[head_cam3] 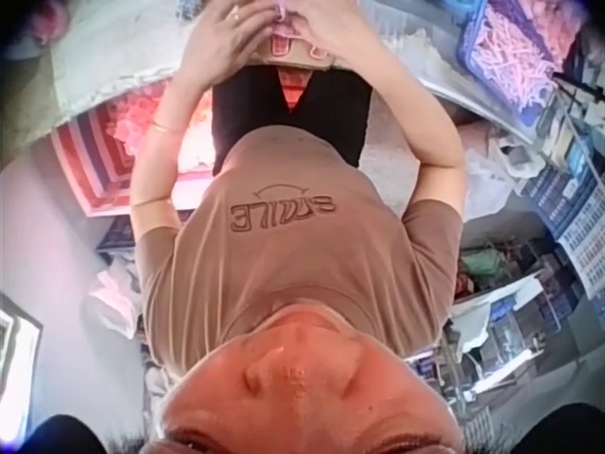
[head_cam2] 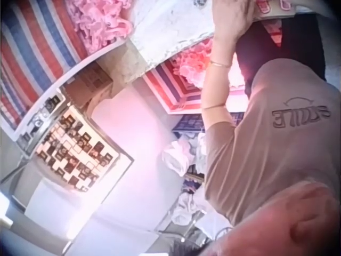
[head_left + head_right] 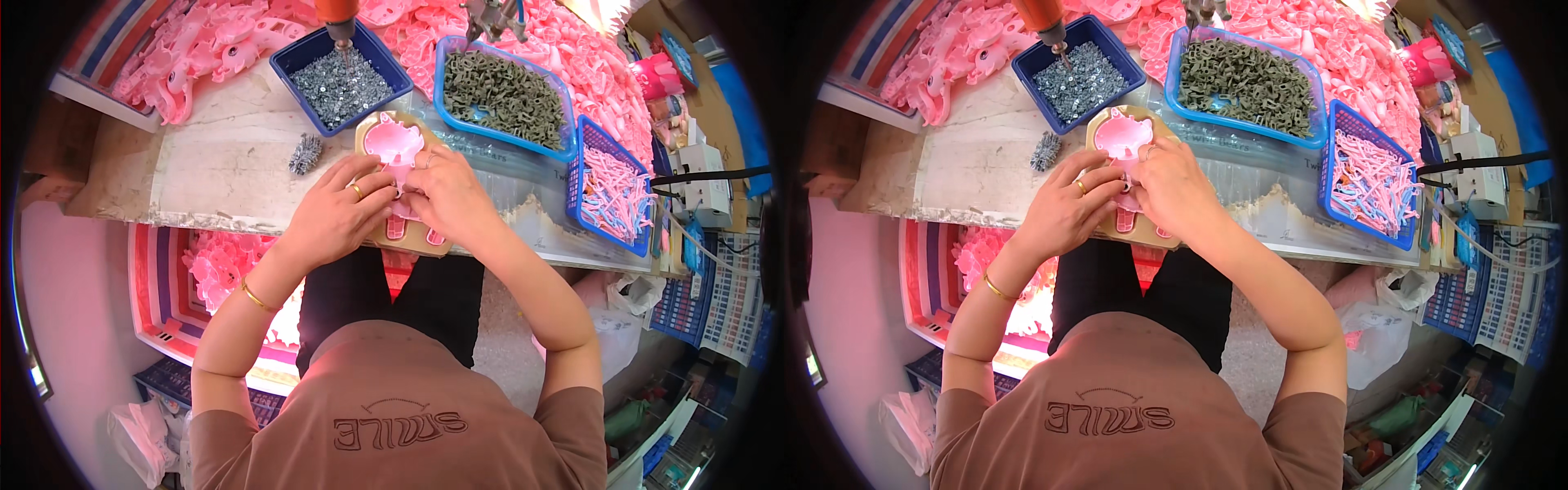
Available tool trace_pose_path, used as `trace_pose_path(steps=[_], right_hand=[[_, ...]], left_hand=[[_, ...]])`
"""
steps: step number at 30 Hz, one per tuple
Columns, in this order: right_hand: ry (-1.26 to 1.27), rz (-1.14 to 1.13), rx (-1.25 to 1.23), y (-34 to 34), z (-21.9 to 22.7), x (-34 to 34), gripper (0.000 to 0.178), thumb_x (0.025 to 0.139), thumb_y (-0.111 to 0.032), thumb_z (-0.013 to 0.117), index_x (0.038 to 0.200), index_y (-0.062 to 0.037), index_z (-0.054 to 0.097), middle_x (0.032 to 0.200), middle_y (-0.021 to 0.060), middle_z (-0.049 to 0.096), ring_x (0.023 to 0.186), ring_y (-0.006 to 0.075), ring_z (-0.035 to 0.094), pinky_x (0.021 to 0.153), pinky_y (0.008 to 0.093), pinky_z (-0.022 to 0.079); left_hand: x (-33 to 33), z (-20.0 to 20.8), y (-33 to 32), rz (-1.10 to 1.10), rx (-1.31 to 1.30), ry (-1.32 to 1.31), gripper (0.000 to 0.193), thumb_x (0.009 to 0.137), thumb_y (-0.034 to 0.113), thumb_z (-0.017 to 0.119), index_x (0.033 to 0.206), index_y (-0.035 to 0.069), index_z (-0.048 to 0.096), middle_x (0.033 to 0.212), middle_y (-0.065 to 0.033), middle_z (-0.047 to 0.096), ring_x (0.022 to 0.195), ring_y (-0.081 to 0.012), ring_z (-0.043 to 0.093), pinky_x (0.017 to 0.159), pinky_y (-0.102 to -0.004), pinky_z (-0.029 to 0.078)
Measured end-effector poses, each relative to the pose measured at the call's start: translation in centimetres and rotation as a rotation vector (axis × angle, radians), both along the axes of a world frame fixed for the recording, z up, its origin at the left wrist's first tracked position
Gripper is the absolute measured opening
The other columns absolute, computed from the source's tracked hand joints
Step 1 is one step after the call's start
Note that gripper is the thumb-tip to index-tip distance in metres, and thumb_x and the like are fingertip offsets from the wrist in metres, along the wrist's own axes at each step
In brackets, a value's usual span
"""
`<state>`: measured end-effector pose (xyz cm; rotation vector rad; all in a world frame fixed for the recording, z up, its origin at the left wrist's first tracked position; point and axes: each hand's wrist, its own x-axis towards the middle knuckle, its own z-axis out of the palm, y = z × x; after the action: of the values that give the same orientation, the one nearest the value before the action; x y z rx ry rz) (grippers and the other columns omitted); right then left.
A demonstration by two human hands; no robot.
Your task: Assembling pink plastic toy components using pneumatic and electric screwdrivers at a factory workbench.
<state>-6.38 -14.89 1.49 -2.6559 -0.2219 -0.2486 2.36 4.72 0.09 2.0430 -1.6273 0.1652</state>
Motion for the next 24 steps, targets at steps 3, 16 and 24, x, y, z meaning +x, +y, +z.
trace_pose_path(steps=[3, 16, 24], right_hand=[[-0.018, 0.000, 0.002, -0.1, -0.1, 0.1, 0.011, 0.074, -0.012, 0.073, 0.080, -0.0047, 0.070, 0.086, 0.0091, 0.061, 0.093, 0.0312, 0.058, 0.081, 0.0444, 0.045], [0.118, -0.145, 0.101, -3.1, 2.5, -3.9, 0.021, 0.077, -0.014, 0.072, 0.095, -0.0065, 0.066, 0.082, 0.0080, 0.058, 0.082, 0.0268, 0.058, 0.074, 0.0394, 0.049], [0.057, -0.159, 0.014, -1.9, 1.0, -3.9, 0.015, 0.076, -0.015, 0.072, 0.086, -0.0074, 0.065, 0.081, 0.0067, 0.060, 0.083, 0.0267, 0.060, 0.072, 0.0401, 0.050]], left_hand=[[-0.3, 0.3, 0.0, -0.002, 0.027, -0.008, 0.026, 0.088, 0.017, 0.066, 0.112, 0.008, 0.066, 0.125, -0.0052, 0.061, 0.126, -0.0312, 0.051, 0.104, -0.0451, 0.043], [-0.3, 1.3, -0.5, 0.020, 0.079, 0.041, 0.020, 0.091, 0.018, 0.062, 0.108, 0.009, 0.067, 0.118, -0.0060, 0.063, 0.123, -0.0311, 0.052, 0.106, -0.0453, 0.041], [-0.4, 1.4, -0.7, 0.023, 0.075, 0.065, 0.019, 0.090, 0.017, 0.062, 0.107, 0.008, 0.067, 0.117, -0.0059, 0.064, 0.122, -0.0313, 0.052, 0.105, -0.0451, 0.041]])
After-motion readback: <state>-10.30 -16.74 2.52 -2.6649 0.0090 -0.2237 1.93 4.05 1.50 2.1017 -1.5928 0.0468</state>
